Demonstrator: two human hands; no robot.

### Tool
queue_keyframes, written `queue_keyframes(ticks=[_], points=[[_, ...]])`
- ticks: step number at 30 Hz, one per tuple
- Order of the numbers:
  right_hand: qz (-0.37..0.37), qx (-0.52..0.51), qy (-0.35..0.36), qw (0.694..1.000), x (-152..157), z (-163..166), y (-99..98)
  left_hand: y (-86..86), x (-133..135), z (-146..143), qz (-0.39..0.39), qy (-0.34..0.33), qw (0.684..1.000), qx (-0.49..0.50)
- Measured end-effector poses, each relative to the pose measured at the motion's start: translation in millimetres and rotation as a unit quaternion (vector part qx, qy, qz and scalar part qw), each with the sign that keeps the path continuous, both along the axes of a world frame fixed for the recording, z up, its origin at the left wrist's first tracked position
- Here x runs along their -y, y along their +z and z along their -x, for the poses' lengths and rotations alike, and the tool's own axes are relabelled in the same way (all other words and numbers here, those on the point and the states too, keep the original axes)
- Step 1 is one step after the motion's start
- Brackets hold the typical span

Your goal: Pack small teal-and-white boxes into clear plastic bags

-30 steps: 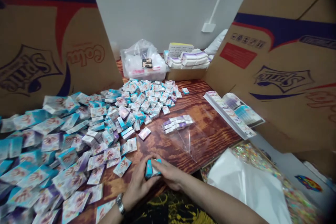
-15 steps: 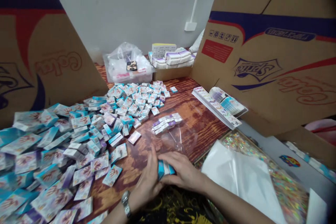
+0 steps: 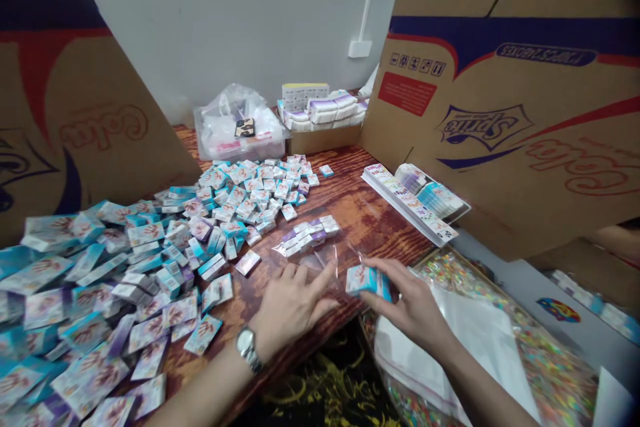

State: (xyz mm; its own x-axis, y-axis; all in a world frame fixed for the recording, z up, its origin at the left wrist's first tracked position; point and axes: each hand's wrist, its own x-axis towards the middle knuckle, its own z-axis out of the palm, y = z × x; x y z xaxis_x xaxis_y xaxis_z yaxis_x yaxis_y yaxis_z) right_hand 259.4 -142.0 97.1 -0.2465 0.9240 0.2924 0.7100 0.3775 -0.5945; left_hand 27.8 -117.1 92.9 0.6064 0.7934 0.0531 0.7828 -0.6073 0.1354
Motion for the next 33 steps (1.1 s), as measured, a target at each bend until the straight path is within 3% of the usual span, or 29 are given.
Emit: queue_keyframes(ticks=[3, 5, 10, 14, 19, 22, 27, 33], points=[[-0.111, 0.095, -0.033, 0.989, -14.8, 6.8, -11.6, -9.5, -13.3, -11.1, -0.042, 0.016, 0.996, -0.074], [-0.141, 0.167, -0.025, 0.975, -22.9, 20.3, -21.8, -20.6, -14.6, -13.1, -0.054, 0.035, 0.995, -0.082], [-0.091, 0.274, 0.025, 0.957, -34.7, 51.6, -44.7, -44.8, 1.1, -1.6, -0.078, 0.05, 0.992, -0.084], [-0.021, 0.222, 0.055, 0.973, -49.8, 57.8, -61.7, -51.4, 9.7, 2.8, -0.094, 0.054, 0.993, -0.055], [-0.002, 0.114, 0.076, 0.991, -73.6, 59.1, -78.3, -54.4, 5.5, -1.2, -0.032, 0.154, 0.987, 0.037], [-0.024, 0.106, 0.074, 0.991, -82.2, 62.4, -81.4, -56.1, 4.7, -1.5, -0.001, 0.129, 0.99, 0.062], [-0.051, 0.091, 0.066, 0.992, -90.5, 65.8, -79.4, -52.2, 2.5, 1.2, 0.009, 0.089, 0.996, 0.023], [-0.015, 0.021, 0.075, 0.997, -97.7, 62.1, -67.5, -49.8, -5.2, -1.2, 0.005, 0.02, 0.999, -0.032]])
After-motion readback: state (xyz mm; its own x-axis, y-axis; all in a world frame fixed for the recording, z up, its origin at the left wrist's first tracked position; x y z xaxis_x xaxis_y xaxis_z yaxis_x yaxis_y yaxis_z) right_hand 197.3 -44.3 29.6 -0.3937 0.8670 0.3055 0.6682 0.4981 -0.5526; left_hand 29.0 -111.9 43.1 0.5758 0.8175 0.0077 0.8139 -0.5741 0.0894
